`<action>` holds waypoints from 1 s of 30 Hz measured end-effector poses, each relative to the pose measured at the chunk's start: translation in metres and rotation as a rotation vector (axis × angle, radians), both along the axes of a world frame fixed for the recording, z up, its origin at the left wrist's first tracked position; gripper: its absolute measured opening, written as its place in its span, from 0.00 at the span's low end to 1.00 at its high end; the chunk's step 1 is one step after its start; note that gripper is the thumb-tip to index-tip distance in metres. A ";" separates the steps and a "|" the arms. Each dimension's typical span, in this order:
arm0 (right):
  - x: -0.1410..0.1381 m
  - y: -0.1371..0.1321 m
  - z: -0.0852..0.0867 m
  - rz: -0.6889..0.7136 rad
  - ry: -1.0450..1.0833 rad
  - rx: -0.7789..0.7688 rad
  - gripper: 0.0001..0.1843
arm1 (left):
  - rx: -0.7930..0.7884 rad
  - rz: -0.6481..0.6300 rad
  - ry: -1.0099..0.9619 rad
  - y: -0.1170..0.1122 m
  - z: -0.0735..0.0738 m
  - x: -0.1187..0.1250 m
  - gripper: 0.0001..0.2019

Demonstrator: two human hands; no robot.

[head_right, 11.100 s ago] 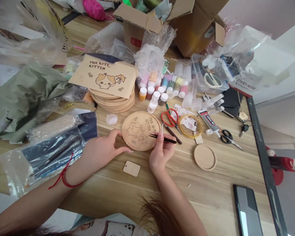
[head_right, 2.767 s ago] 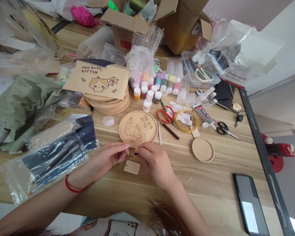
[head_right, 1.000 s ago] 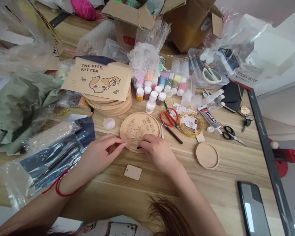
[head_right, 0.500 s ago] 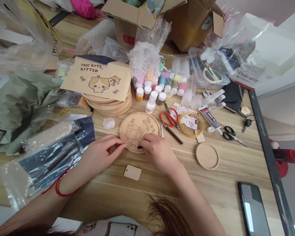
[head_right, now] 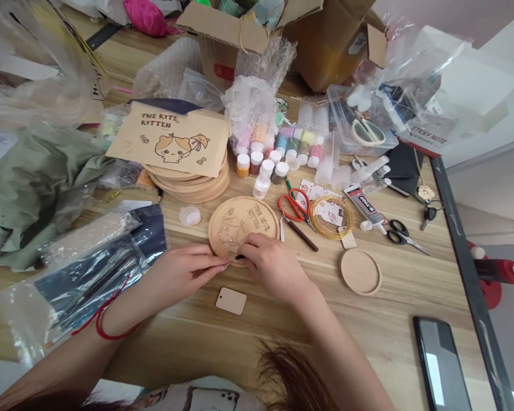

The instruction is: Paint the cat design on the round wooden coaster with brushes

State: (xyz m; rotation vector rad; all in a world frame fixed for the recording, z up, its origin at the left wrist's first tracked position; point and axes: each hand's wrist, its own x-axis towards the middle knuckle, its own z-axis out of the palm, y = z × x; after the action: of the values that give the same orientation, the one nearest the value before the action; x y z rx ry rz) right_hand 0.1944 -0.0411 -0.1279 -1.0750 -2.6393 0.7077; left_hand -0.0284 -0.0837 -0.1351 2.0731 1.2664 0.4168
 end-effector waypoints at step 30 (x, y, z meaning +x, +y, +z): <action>0.011 -0.026 -0.008 -0.792 -0.287 -0.008 0.17 | -0.094 0.344 0.525 0.008 0.002 0.021 0.25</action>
State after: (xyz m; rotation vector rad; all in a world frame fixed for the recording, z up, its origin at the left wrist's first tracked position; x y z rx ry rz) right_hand 0.2056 -0.0674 -0.1354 -2.1495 -2.0865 0.3993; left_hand -0.0074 -0.0758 -0.1330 1.9501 1.9221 -0.0545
